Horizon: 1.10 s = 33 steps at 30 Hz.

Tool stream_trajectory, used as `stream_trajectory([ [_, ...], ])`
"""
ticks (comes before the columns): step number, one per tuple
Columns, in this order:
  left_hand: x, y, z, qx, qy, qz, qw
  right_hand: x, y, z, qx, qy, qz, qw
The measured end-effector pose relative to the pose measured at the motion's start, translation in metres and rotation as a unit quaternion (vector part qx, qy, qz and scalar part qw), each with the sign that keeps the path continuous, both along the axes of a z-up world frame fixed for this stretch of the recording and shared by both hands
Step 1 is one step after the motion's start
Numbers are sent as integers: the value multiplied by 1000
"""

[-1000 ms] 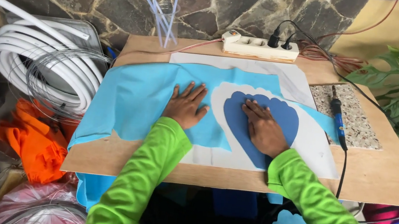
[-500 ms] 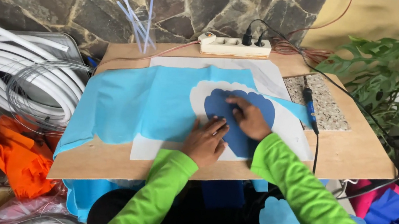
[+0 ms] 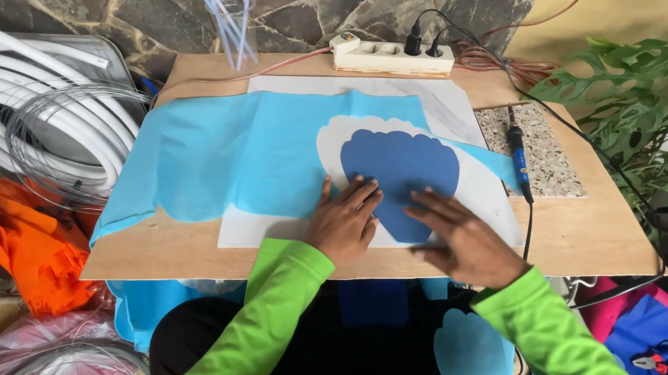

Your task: Using a heated cutting tool to trace and cut a foot-shaped pattern from blue fabric.

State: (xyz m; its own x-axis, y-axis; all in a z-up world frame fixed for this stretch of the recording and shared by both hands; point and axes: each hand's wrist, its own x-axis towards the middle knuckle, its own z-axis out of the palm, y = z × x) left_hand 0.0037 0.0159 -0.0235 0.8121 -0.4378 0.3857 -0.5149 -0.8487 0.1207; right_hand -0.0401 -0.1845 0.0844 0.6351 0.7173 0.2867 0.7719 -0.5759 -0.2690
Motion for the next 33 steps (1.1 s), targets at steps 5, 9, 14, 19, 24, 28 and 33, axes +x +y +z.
stream_trajectory([
  [5,-23,-2,15,-22,-26,-7,999,1,-11,-46,-36,-134,-3,990],
  [9,-88,0,59,-199,-62,-132,969,-16,-14,-62,-62,-259,-25,964],
  [14,-162,-13,27,-543,270,-65,792,-75,-15,-52,-52,-241,-4,969],
  [19,-169,-22,-11,-647,564,11,514,-126,-8,-77,-25,-254,-37,966],
  [24,-165,-33,-35,-768,475,97,418,-147,-9,-101,-11,-152,-75,985],
  [28,-169,-35,-52,-735,471,135,469,-158,-17,-123,28,-93,-125,987],
  [33,-172,-33,-51,-731,466,73,494,-154,-4,-102,359,225,-474,772],
])
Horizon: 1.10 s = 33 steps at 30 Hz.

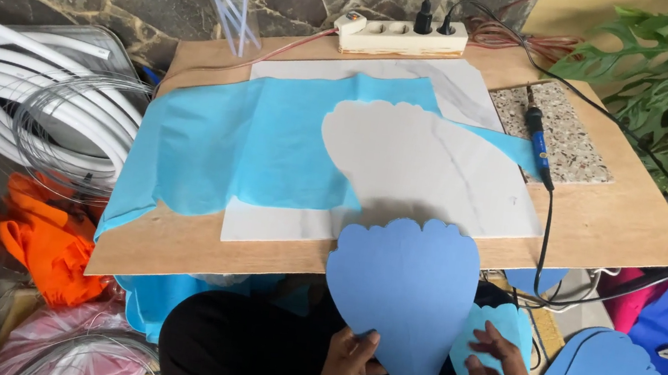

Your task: Using a heated cutting tool to trace and cut a foot-shaped pattern from blue fabric.

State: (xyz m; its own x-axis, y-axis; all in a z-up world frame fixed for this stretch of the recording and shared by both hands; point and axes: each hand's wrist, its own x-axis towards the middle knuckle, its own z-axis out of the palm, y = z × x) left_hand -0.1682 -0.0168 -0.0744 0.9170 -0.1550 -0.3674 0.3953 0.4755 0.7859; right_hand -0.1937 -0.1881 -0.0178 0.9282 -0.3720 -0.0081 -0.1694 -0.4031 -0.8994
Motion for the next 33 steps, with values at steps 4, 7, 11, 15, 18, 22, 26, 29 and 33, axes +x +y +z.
stream_trajectory([
  [4,-2,0,6,38,26,-9,999,2,-7,-45,164,65,-3,984],
  [7,-5,1,4,26,-41,-5,999,0,-1,-57,148,133,0,980],
  [11,-6,1,-7,43,-85,-23,995,0,7,-57,271,124,-61,953],
  [15,-11,-1,-21,-19,-176,-13,984,-6,5,-59,269,50,-38,961],
  [18,-12,7,-8,-74,-293,-94,949,-5,6,-44,241,55,-27,969],
  [22,-15,6,-4,-25,-301,-110,947,-1,4,-34,263,73,16,962],
  [26,-14,5,11,9,-306,-78,949,2,7,-21,259,117,48,958],
  [29,-15,6,11,36,-316,-71,945,3,8,-14,204,138,57,967],
  [33,-16,6,7,36,-301,-101,948,5,0,-19,221,153,82,960],
])
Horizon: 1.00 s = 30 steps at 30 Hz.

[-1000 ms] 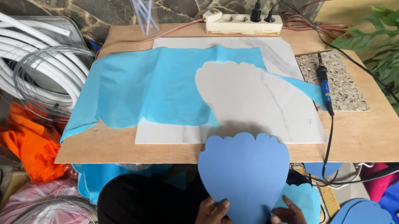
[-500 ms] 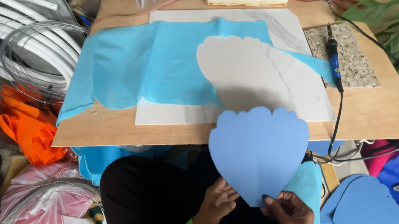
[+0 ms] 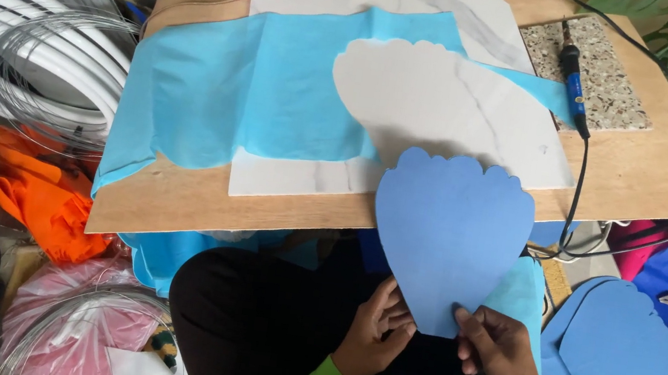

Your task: Using a heated cutting tool to trace and cut a foot-shaped pattern from blue fabric.

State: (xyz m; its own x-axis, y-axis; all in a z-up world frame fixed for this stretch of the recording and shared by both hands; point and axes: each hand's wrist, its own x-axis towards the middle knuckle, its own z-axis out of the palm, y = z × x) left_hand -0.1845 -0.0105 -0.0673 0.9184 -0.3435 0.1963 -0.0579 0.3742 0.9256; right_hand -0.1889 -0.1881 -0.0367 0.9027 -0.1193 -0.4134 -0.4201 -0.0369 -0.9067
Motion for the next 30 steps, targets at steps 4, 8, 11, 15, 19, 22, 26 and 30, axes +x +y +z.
stream_trajectory([
  [4,1,-4,2,-25,10,-7,1000,1,-5,-13,63,-32,26,997],
  [8,1,-7,6,-48,40,17,998,1,-1,-16,108,5,-3,994],
  [11,5,-12,-1,-47,67,61,995,1,0,-16,100,12,-6,995],
  [15,5,-16,12,147,-68,221,962,2,3,-15,102,25,-25,994],
  [19,15,-13,6,251,-249,330,875,-8,-5,-10,112,70,-52,990],
  [22,22,-7,-10,185,-177,332,908,-31,-42,-23,131,207,-216,945],
  [26,30,3,-43,239,-173,361,885,-56,-146,-45,-149,-460,142,864],
  [30,33,14,-93,311,-45,371,874,8,-168,43,-279,-341,196,876],
])
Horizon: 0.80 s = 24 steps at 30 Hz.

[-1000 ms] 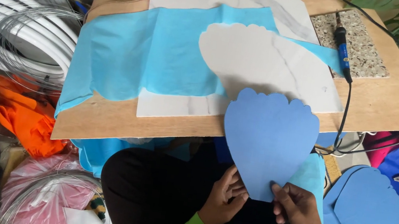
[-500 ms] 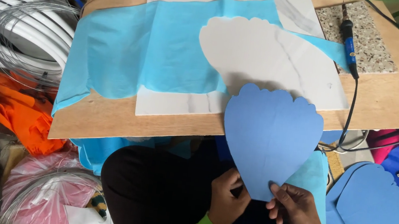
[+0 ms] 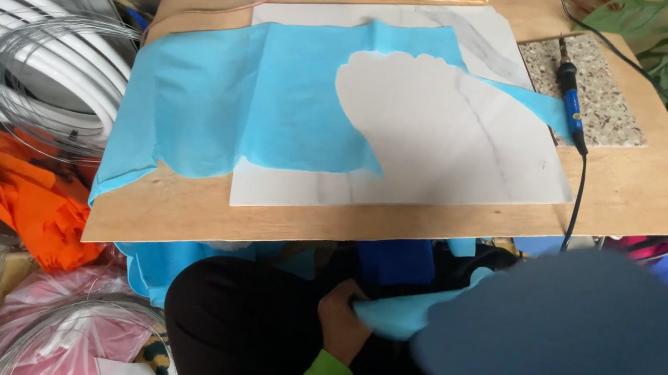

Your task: Using a heated cutting tool to trace and cut a foot-shaped pattern from blue fabric.

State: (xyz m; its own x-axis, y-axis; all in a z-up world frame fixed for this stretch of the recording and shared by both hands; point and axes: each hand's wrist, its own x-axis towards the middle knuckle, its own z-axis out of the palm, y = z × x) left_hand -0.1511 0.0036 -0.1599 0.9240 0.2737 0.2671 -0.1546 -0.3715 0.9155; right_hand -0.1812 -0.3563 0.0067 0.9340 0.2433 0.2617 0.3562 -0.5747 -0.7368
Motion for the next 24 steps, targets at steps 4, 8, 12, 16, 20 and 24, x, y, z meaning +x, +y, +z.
stream_trajectory([
  [4,-10,-4,-30,-89,123,-9,988,120,246,163,-292,182,-104,933],
  [8,-17,-12,-39,-215,305,-33,927,119,233,128,-238,278,-124,922],
  [12,-27,-15,-6,-389,375,-66,839,143,142,39,509,244,53,824],
  [16,-28,-23,-36,-370,346,-65,860,173,173,18,487,219,49,844],
  [20,-32,-26,-8,-425,402,-91,806,167,187,42,262,329,-62,905],
  [24,-29,-26,24,-504,435,-109,738,114,176,72,1,287,-50,957],
])
